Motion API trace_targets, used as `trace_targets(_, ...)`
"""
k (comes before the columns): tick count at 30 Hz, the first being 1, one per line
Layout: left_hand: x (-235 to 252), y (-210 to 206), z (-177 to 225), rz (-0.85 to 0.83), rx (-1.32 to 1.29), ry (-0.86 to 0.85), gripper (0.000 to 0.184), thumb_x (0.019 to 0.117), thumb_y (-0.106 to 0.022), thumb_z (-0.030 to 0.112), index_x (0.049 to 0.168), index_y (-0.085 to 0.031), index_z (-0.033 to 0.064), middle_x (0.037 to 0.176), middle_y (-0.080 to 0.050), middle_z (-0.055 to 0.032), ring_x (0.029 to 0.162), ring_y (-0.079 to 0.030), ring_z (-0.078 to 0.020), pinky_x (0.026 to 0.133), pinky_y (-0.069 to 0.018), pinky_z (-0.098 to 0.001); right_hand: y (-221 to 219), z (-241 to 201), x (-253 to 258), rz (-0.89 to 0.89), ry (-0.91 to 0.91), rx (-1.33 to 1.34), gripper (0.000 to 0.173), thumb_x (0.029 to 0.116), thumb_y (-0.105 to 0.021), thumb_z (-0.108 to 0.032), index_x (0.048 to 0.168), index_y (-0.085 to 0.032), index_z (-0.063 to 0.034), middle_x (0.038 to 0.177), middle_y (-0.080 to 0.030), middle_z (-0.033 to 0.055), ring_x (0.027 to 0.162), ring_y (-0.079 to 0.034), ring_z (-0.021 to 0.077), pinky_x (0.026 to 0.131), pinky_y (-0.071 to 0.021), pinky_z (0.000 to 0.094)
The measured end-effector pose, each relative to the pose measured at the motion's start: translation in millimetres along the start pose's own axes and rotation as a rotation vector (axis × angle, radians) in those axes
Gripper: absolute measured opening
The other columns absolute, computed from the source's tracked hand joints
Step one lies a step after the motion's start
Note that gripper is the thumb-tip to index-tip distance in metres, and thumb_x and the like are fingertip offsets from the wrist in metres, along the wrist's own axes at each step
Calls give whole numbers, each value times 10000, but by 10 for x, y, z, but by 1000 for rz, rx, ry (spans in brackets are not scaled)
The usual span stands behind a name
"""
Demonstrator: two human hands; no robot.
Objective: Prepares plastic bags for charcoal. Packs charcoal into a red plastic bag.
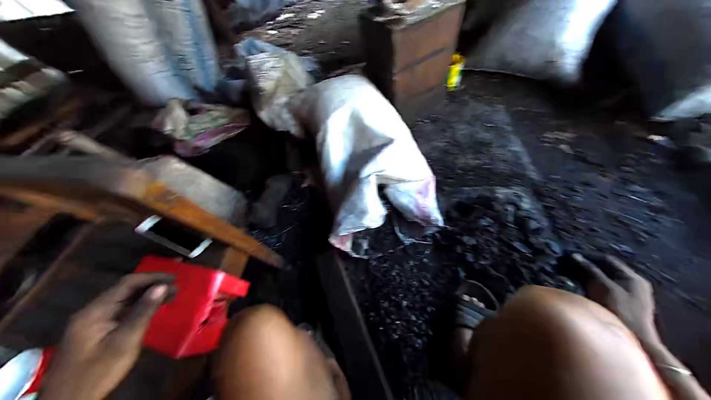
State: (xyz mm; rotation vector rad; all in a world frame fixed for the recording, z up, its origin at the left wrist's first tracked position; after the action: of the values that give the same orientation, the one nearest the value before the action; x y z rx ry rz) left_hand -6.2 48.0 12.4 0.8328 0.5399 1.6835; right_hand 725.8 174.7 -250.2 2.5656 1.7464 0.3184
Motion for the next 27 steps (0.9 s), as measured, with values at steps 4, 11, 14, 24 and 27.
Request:
trace_targets(4,-385,234,-536,81,341,257,356,1050,-497,320,1170,-703,56,1109,-714,-142,1018,-696,-249,925,-558,-512,-1057,-1413,530,-296,428,-14,281,1062,-553,-306,1047,-682,-57,969,-723,-22,893,-706,78,857,-606,335)
trace_targets(11,-537,-44,-2219,309,752,780,494,1011,-546,302,1371,-584,-34,1489,-456,-318,1397,-413,-502,1131,-339,-673,-2953,-3664,-115,-876,1001,-240,157,922,-623,-149,863,-748,-73,931,-736,27,885,-708,113,824,-611,299)
trace_targets(14,-625,-118,-2415,465,769,813,374,993,-566,306,1220,-703,42,1402,-581,-216,1348,-491,-431,1097,-379,-652,-3608,-3765,-465,-1083,1173,-218,158,930,-697,-290,912,-787,-162,941,-745,-64,908,-705,50,833,-621,291)
trace_targets(24,-704,49,-2361,692,525,642,223,980,-603,238,1094,-716,83,1293,-630,-180,1270,-558,-371,1079,-443,-575,-5306,-2889,-1261,-1467,855,-193,223,1003,-669,-357,1066,-771,-170,1025,-745,-40,942,-689,38,901,-586,301)
trace_targets(27,-721,65,-2190,734,425,716,266,1021,-555,257,1203,-661,94,1280,-617,-216,1224,-583,-395,1029,-474,-588,-5555,-2507,-1298,-1491,590,-66,185,1008,-659,-279,1040,-765,-131,970,-764,-13,895,-718,96,870,-605,344)
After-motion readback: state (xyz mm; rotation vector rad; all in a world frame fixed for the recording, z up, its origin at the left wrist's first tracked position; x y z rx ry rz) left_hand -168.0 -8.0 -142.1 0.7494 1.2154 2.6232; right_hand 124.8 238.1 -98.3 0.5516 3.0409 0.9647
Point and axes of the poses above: each hand's wrist, its own x-axis towards the middle knuckle, its own y-axis out of the back of the hand, z = x × y, the point moved 5 cm from there along x, towards the middle knuckle
